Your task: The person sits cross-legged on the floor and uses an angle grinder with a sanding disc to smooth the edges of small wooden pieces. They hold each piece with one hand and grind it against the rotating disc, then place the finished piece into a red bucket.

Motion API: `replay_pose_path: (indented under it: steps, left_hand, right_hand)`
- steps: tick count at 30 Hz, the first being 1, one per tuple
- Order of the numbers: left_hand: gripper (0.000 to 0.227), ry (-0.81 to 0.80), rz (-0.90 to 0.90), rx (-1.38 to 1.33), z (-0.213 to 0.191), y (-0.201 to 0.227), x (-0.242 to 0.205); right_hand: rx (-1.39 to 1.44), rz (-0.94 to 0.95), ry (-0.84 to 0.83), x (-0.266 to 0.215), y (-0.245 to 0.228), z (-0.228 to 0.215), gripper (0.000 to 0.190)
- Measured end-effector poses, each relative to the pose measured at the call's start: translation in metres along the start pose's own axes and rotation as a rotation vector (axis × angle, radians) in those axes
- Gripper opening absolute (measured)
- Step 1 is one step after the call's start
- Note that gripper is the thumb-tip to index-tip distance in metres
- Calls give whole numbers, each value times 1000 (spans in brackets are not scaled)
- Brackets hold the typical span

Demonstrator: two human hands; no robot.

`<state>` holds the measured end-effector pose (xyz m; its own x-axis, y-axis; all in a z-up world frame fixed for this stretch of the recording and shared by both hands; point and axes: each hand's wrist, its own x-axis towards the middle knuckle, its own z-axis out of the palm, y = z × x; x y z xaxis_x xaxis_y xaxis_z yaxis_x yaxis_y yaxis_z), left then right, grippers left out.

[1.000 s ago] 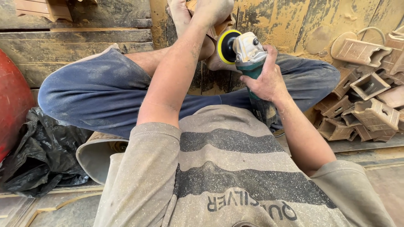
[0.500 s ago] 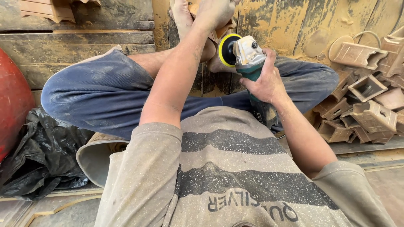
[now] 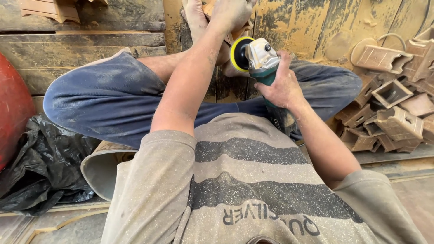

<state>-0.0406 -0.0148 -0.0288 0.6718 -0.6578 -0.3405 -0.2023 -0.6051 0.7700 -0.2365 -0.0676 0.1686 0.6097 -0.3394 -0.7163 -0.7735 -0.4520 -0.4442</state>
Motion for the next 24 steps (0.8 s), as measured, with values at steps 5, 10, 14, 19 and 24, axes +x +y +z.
replay_pose_path:
  steps: [5,10,14,19,24]
  left_hand:
    - [28,60,8,-3,1,-2,2]
    - [27,65,38,20,-7,6,-6]
    - [30,50,89,67,-16,12,-5]
    - [41,-396,36,84,-75,35,-18]
    - [51,-136,230,188,-113,41,-31]
  right_hand:
    - [-27,21,-4,2,0,3,86]
    - [13,-21,-2,0,-5,3,80]
    - [40,-56,-7,-11,0,-1,83]
    - [35,41,142,-38,17,-11,82]
    - [87,68,226,-50,37,-10,87]
